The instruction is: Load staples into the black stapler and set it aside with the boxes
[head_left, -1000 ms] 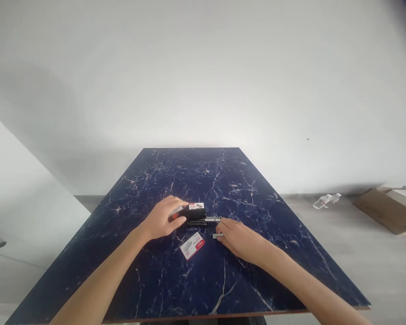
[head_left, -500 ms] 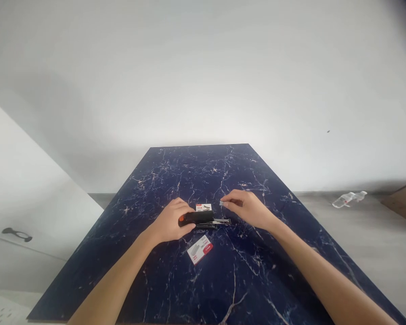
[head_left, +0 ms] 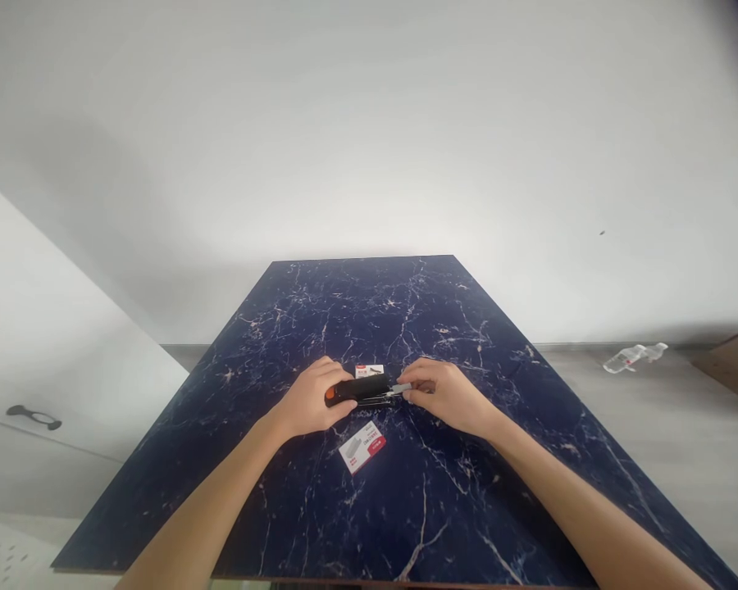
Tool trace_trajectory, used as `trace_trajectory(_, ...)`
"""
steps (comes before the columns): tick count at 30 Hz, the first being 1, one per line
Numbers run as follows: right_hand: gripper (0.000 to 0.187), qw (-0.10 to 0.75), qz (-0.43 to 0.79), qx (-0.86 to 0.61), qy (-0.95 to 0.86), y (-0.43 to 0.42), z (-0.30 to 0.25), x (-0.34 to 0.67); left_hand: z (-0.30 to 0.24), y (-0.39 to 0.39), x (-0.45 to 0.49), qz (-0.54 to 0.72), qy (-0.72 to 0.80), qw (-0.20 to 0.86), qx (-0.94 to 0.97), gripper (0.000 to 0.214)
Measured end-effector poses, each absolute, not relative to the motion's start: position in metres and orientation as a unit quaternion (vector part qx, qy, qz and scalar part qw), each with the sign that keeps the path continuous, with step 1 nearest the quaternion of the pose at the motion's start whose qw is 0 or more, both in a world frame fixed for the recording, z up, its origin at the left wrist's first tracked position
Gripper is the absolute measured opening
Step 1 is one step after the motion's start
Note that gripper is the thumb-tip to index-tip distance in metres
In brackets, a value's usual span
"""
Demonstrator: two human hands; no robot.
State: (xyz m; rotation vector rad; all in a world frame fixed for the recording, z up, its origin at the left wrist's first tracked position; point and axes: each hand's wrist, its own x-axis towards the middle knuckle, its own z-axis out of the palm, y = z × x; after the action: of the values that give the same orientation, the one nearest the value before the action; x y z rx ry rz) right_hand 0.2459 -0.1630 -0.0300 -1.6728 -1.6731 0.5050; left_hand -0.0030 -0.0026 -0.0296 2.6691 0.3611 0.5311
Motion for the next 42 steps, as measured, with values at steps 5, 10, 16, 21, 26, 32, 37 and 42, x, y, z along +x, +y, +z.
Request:
trace_trajectory(5, 0.019, 0.300, 0.120, -0.640, -0.697, -0.163, -0.035, 0.245, -0.032, -0.002, -0.004, 0.201, 0.123, 0.191, 0.953, 0.023)
trace_trajectory(10, 0.019, 0.254, 0.048, -0.617, -0.743, -0.162, -0.040, 0.247, -0.033, -0.002, -0.003, 0.182, 0.132, 0.205, 0.953, 0.023)
trace_trajectory(16, 0.019, 0.237, 0.033, -0.603, -0.761, -0.162, -0.039, 0.249, -0.034, -0.002, -0.003, 0.169, 0.139, 0.211, 0.953, 0.022)
trace_trajectory(21, 0.017, 0.288, 0.078, -0.610, -0.734, -0.163, -0.036, 0.244, -0.032, -0.003, -0.003, 0.162, 0.144, 0.214, 0.953, 0.023)
trace_trajectory(26, 0.018, 0.341, 0.111, -0.619, -0.699, -0.163, -0.033, 0.242, -0.032, -0.002, -0.003, 0.168, 0.138, 0.204, 0.954, 0.025)
trace_trajectory(32, 0.020, 0.407, 0.114, -0.648, -0.633, -0.163, -0.030, 0.246, -0.032, -0.001, -0.004, 0.182, 0.124, 0.194, 0.956, 0.026)
trace_trajectory(37, 0.022, 0.439, 0.162, -0.675, -0.571, -0.165, -0.025, 0.243, -0.029, -0.004, -0.004, 0.215, 0.109, 0.174, 0.955, 0.038)
trace_trajectory(42, 0.015, 0.527, 0.196, -0.630, -0.536, -0.171, -0.019, 0.229, -0.030, -0.016, 0.000, 0.342, 0.039, 0.069, 0.937, 0.034)
